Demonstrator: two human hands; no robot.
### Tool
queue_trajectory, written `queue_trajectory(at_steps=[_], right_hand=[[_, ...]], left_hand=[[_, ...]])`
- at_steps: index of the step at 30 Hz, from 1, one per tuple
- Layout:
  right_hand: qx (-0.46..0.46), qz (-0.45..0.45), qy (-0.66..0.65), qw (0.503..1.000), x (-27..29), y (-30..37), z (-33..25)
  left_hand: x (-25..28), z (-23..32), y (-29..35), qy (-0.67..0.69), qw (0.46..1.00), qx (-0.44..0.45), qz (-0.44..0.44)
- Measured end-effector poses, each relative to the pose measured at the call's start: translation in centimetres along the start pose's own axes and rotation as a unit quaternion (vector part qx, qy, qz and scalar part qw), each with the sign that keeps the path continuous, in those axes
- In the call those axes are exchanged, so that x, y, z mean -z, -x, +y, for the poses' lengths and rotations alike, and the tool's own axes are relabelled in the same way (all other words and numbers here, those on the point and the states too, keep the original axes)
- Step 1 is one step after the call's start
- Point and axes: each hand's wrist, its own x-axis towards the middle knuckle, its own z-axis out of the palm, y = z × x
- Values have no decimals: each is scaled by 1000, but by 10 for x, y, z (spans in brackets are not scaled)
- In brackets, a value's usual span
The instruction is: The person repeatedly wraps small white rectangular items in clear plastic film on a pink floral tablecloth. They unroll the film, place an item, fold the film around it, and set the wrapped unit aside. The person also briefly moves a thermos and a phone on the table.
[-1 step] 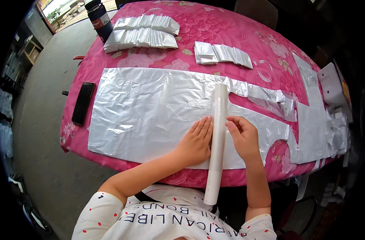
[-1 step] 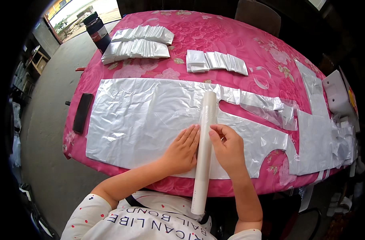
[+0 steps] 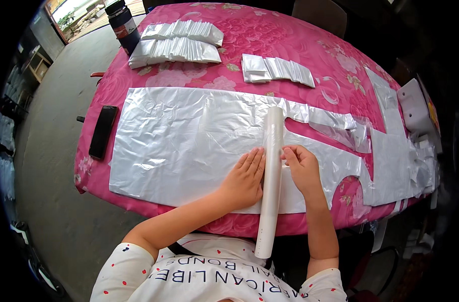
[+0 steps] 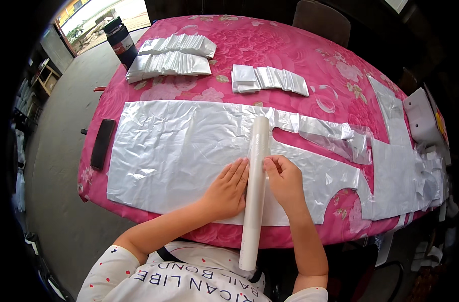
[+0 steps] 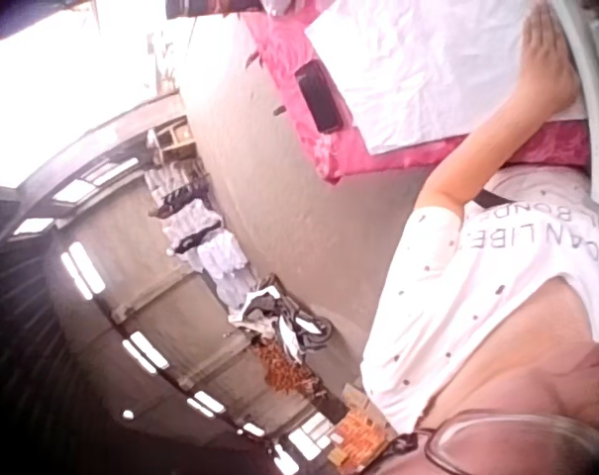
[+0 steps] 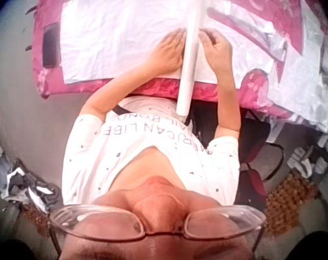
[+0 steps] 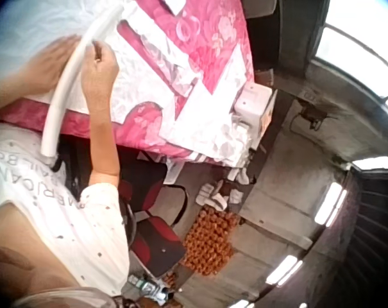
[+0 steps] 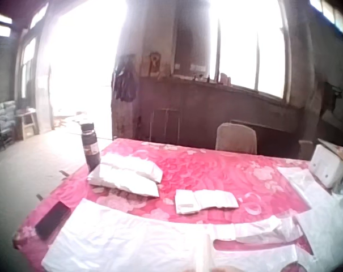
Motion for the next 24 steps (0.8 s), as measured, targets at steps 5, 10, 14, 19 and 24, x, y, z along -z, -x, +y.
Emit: queue_trajectory(at_steps=[5,10,14,19,24], right_hand=[[-191,-78,-59,977,-2,-56,30],[-175,10,-341,923,-8,-101,32],[-130,147,-628,753,13,-131,55],[24,159,-696,700,110,-144,85],[81,239,-653,714,247,-146,89]], left_hand=[[-2,-3,0,-13,1000,4,-11],[4,2,-2,-10,1000,10,-23],[4,0,-2,-17,1000,0,-21],[6,-2,2,-18,1000,3,-12],[3,0,0,-10,1000,-2,-19]])
